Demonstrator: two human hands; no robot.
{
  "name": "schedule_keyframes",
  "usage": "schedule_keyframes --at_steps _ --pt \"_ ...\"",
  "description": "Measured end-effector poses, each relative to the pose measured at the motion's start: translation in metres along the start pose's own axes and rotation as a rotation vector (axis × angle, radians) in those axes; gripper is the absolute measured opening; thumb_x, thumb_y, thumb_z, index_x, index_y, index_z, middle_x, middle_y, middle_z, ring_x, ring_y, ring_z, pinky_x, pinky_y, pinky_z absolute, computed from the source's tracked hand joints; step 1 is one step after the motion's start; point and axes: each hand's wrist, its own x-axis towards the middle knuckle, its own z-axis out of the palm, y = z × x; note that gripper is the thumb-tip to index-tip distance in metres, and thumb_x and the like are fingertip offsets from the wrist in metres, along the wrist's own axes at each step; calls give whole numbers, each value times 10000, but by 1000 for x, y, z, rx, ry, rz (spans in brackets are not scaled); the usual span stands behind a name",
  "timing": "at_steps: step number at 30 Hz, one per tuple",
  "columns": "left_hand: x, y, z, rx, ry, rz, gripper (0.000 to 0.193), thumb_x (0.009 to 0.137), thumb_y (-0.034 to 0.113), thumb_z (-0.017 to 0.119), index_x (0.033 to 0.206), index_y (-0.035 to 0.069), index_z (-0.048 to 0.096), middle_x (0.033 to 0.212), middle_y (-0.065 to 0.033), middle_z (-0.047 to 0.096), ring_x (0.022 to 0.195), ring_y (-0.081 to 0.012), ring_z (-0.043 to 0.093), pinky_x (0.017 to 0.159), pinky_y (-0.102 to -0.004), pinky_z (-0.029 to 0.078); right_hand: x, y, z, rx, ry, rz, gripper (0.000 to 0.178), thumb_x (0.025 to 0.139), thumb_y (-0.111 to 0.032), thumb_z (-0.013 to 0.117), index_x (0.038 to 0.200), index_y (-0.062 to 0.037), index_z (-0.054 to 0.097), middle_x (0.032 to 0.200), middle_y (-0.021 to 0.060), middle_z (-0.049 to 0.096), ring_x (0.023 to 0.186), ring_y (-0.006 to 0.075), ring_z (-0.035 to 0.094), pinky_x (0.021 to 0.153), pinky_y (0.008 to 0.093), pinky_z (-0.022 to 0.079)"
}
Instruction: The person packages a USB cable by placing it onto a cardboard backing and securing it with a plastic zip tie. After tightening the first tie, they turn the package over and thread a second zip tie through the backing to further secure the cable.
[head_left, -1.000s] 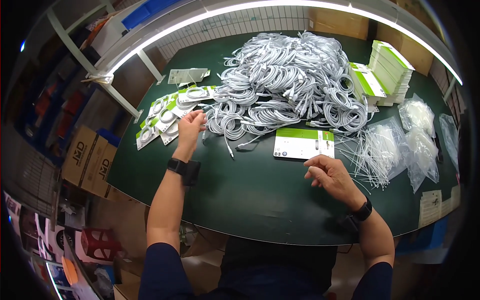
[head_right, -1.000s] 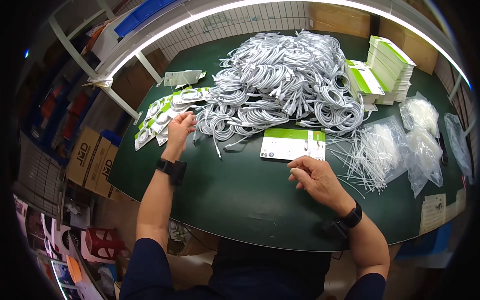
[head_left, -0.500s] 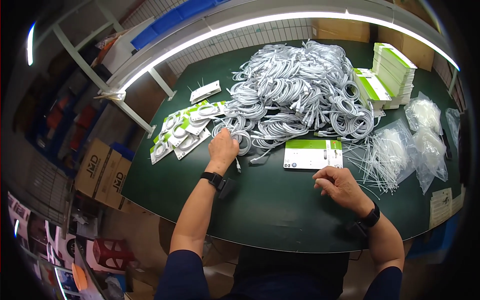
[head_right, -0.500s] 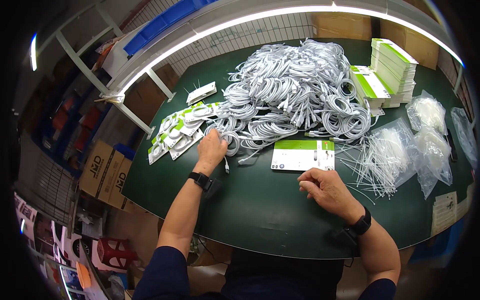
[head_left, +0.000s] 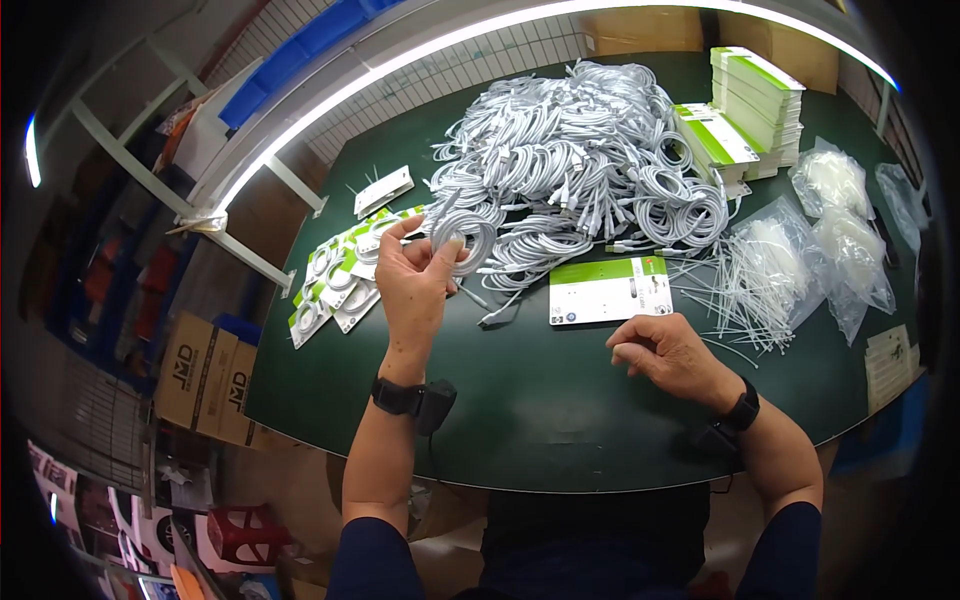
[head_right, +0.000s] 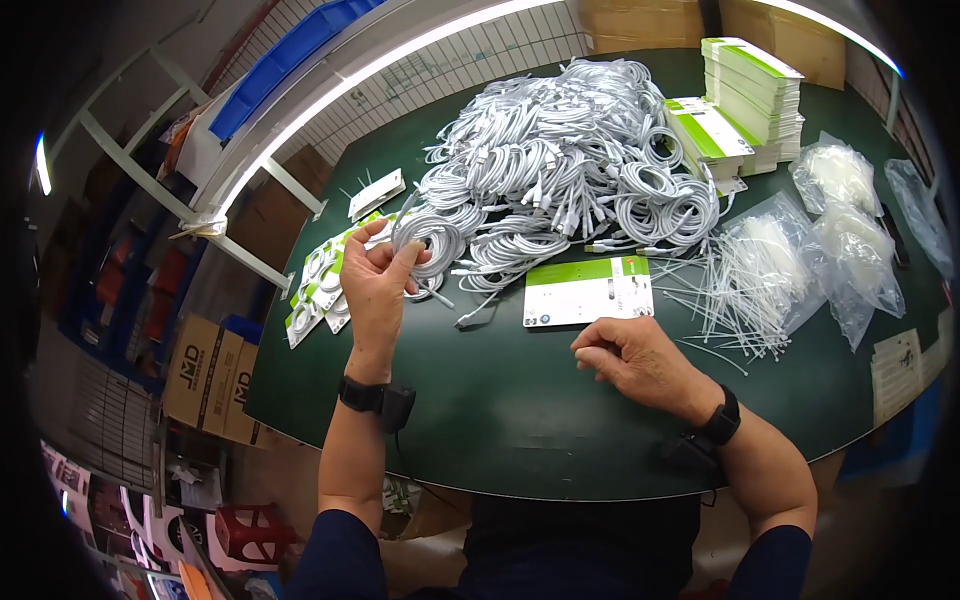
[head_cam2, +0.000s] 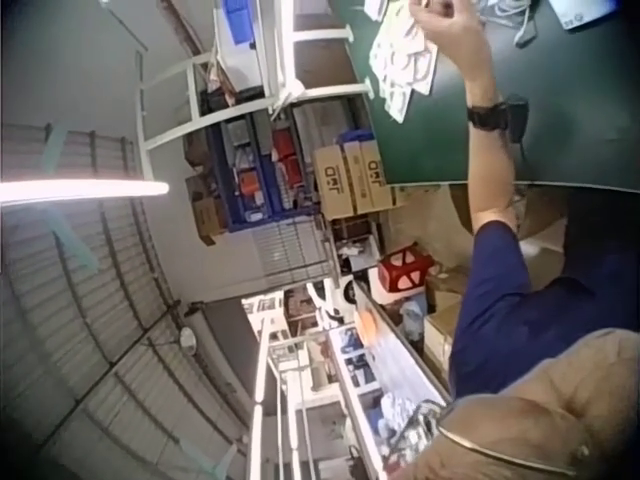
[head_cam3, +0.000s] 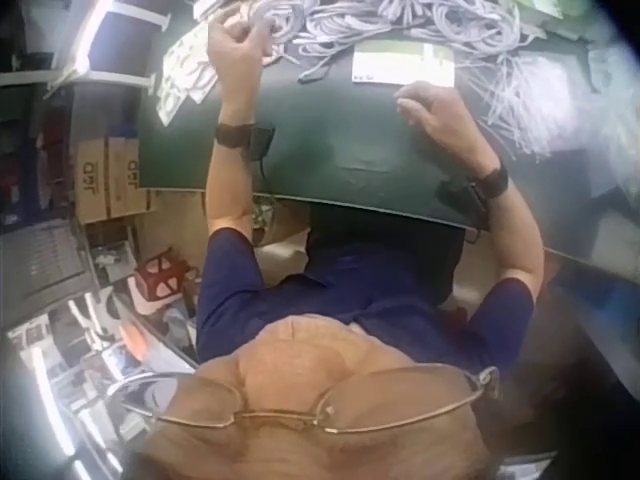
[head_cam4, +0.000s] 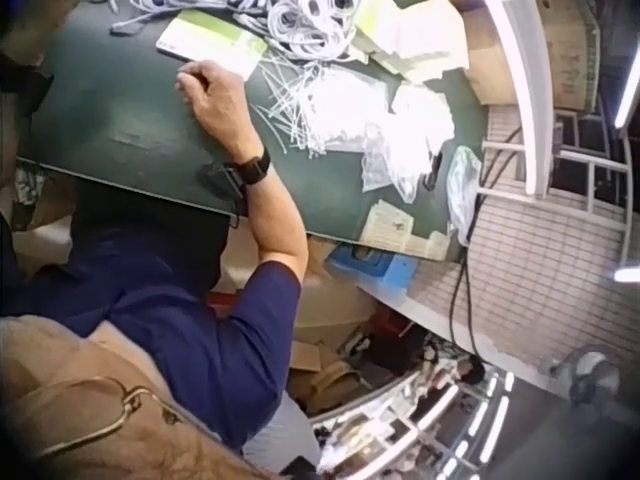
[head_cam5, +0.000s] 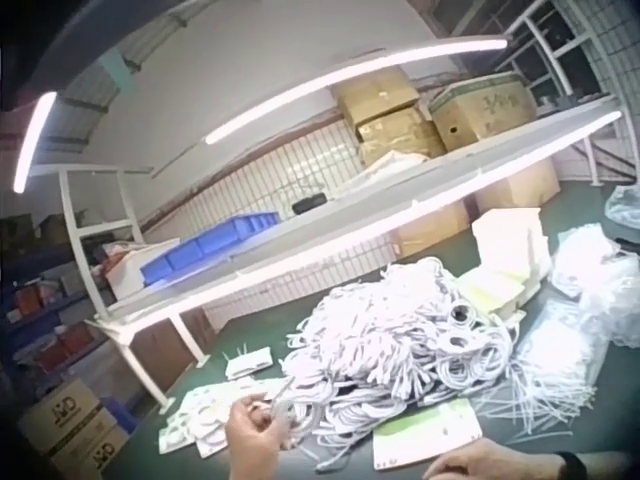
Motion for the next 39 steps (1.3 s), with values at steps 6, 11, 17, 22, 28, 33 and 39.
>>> schedule_keyframes --at_steps 6,11,17,22,28,33,39 --pt "-42 12 56 -495 -232 -236 419 994 62 711 1363 -29 536 907 -105 741 779 -152 740 513 -191 484 -11 -20 11 -2 -244 -208 150 982 -87 715 1075 32 722 831 77 740 731 152 705 685 278 572" --pt "-65 -5 99 -889 -337 -355 404 1047 85 641 1418 -13 515 968 -94 728 889 -180 744 583 -219 530 -18 -25 28 34 -313 -132 279 1046 -216 634 1124 41 708 916 110 750 774 200 724 716 311 583" --pt "-92 -5 121 -1004 -341 -449 340 1075 84 586 1396 -10 529 1035 -103 717 1000 -227 736 724 -265 597 -9 -19 15 223 -92 40 447 1105 -317 497 1340 46 613 1133 129 750 809 188 722 731 316 588" --pt "-96 -16 117 -745 -377 -217 297 1076 60 572 1359 -29 564 1114 -127 718 1017 -247 738 818 -305 626 -4 -20 -10 17 -289 181 421 1106 -264 493 1399 30 566 1119 120 747 832 171 714 709 297 581" --pt "-108 -4 112 -114 -385 229 361 1021 -22 611 1380 -46 587 1165 -163 710 1024 -280 717 876 -366 606 -18 -44 12 239 127 15 372 1077 -290 549 1069 50 699 856 118 716 740 181 686 676 332 566" --pt "-107 -4 117 271 -331 721 489 889 -87 683 1373 -53 623 1167 -180 686 1072 -344 679 922 -421 578 -14 -27 3 82 40 -28 369 1086 -281 534 1098 56 681 912 128 705 769 185 687 688 348 554" --pt "-110 -6 122 481 -336 787 527 830 -86 710 1352 -53 646 1174 -155 671 1092 -346 666 922 -435 572 -7 -14 8 -11 94 -88 425 1121 -324 476 1237 48 645 1006 81 702 780 151 664 688 290 547"
